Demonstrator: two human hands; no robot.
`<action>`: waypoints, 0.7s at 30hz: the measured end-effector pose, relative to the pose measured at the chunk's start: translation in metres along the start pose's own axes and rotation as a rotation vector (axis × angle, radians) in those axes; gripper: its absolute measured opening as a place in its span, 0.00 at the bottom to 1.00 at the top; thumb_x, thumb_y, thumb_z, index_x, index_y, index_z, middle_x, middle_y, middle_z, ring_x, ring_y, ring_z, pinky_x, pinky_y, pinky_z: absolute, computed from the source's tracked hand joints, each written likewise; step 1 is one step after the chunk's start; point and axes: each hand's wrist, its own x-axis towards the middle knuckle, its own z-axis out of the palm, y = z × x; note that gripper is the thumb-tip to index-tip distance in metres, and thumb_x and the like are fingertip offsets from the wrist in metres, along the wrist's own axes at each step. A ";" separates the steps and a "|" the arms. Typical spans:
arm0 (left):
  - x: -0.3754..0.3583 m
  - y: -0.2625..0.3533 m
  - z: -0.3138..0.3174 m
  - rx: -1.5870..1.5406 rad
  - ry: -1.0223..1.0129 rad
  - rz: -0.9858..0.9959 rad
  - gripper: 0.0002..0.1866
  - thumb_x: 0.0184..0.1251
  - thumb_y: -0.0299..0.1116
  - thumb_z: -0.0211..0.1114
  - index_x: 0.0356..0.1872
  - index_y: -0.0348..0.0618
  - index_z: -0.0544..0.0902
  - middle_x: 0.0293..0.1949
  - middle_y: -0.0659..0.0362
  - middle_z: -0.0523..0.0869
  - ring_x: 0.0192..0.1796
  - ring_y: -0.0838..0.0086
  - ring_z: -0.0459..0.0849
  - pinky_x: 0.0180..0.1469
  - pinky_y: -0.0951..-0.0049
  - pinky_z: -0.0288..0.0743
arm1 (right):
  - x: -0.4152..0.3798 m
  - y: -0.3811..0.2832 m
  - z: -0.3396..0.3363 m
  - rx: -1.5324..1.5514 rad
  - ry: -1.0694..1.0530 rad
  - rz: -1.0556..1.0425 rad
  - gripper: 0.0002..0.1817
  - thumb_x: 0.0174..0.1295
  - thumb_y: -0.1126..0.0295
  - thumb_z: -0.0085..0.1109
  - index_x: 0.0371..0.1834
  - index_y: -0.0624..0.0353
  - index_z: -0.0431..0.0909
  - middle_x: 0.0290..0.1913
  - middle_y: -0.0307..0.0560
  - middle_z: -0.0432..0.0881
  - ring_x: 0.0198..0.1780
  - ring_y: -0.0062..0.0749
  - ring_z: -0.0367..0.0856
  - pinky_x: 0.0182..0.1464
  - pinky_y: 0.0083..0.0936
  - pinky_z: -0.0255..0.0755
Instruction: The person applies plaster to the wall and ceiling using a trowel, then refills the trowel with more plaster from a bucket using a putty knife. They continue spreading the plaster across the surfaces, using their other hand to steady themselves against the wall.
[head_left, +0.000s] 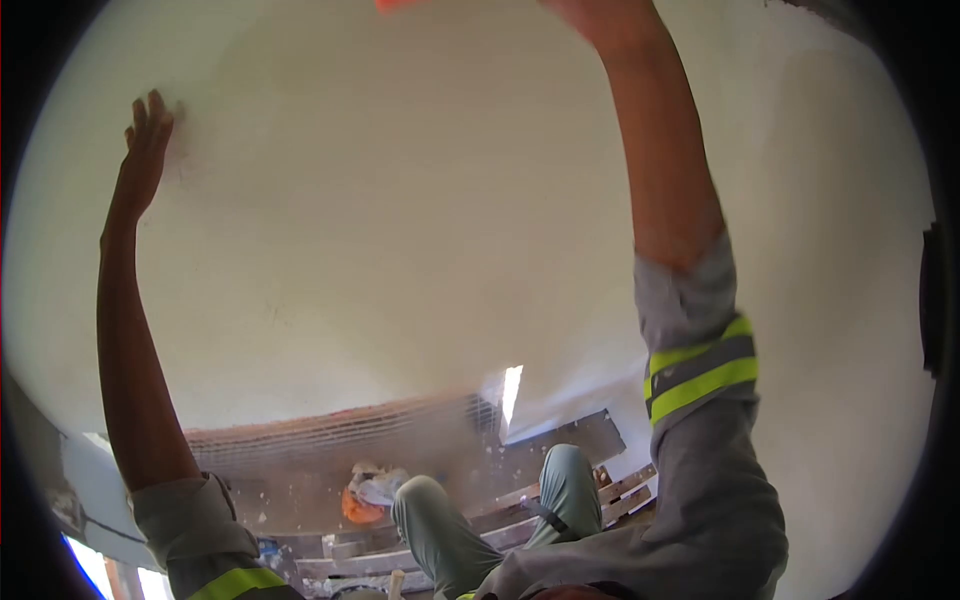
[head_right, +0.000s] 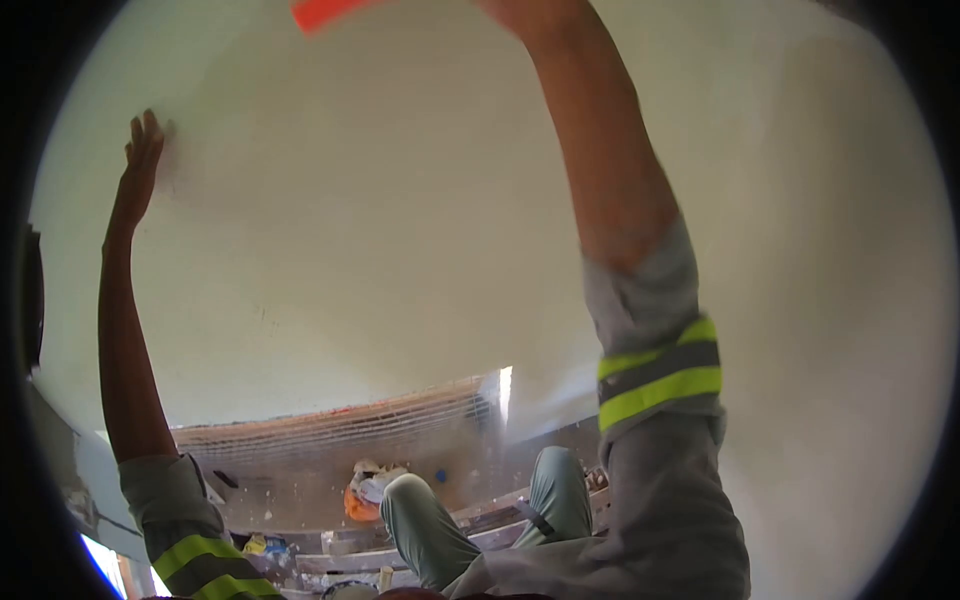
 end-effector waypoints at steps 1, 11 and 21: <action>0.008 -0.020 0.003 0.129 -0.038 0.153 0.39 0.69 0.70 0.35 0.76 0.64 0.46 0.78 0.58 0.40 0.78 0.57 0.36 0.76 0.52 0.40 | -0.049 0.019 -0.009 -0.020 0.007 0.082 0.15 0.70 0.67 0.51 0.50 0.69 0.72 0.40 0.52 0.81 0.44 0.40 0.83 0.53 0.38 0.77; 0.006 0.050 -0.028 1.741 -0.281 0.579 0.32 0.73 0.43 0.52 0.70 0.36 0.56 0.70 0.34 0.58 0.69 0.39 0.62 0.70 0.45 0.61 | -0.524 0.338 0.057 0.493 0.425 1.034 0.12 0.63 0.73 0.59 0.48 0.64 0.77 0.48 0.49 0.81 0.50 0.36 0.80 0.57 0.35 0.72; -0.026 0.095 -0.050 0.190 -0.416 -0.191 0.41 0.72 0.64 0.42 0.76 0.61 0.36 0.77 0.61 0.27 0.78 0.58 0.31 0.71 0.35 0.49 | -0.385 0.349 0.081 0.455 0.445 0.931 0.14 0.65 0.73 0.55 0.52 0.66 0.76 0.48 0.48 0.82 0.44 0.33 0.81 0.54 0.31 0.75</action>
